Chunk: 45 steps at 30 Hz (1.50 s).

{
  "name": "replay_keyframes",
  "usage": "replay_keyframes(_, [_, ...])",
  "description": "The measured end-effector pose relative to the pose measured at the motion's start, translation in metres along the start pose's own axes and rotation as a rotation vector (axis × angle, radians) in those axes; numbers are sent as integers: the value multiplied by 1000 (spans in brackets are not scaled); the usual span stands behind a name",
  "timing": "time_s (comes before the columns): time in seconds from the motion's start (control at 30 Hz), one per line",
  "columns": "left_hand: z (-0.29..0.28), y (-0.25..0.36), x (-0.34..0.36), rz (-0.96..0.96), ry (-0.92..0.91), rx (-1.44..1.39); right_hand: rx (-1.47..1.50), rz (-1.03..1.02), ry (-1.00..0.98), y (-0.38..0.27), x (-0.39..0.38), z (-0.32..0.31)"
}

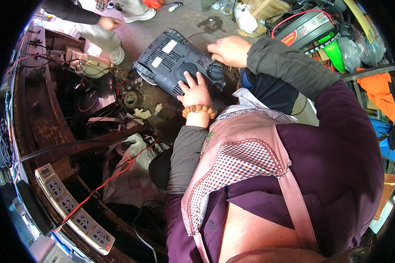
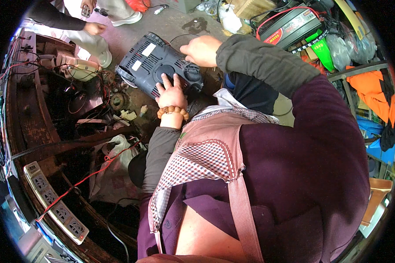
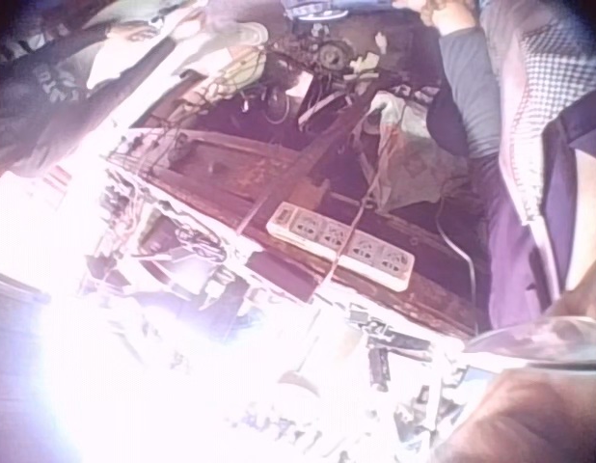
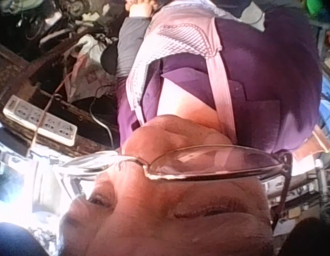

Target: The person is repairing a small electronic device, possibly a motor or power supply, using a screwdriver. They are seated on the floor in a cluttered workshop, manipulating the device and its components.

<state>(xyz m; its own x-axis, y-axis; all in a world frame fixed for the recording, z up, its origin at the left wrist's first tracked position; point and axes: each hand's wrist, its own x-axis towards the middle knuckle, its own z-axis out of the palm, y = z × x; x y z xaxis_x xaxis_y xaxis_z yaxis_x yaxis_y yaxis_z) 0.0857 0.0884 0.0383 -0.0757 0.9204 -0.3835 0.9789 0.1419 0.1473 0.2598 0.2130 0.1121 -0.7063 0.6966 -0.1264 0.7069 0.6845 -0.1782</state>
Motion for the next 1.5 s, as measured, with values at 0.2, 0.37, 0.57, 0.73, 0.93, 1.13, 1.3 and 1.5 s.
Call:
replay_keyframes(0.2, [2,0,1,15,-2,20,157,-38,178,13,-5,16])
replay_keyframes(0.37, [7,-3,2,2,6,16,129,33,-76,2,-1,-1])
replay_keyframes(0.57, [6,-2,3,20,2,37,194,-4,178,8,-8,16])
replay_keyframes(0.73, [8,-1,1,-2,0,11,70,142,1,3,2,3])
replay_keyframes(0.93, [5,0,3,0,3,18,232,-52,135,12,-5,16])
replay_keyframes(1.13, [2,-2,0,2,-22,4,102,170,-27,-10,3,-5])
replay_keyframes(1.3, [9,-3,4,17,6,53,217,-189,285,12,6,30])
replay_keyframes(1.5, [6,-6,3,15,-25,27,123,120,-1,-2,4,5])
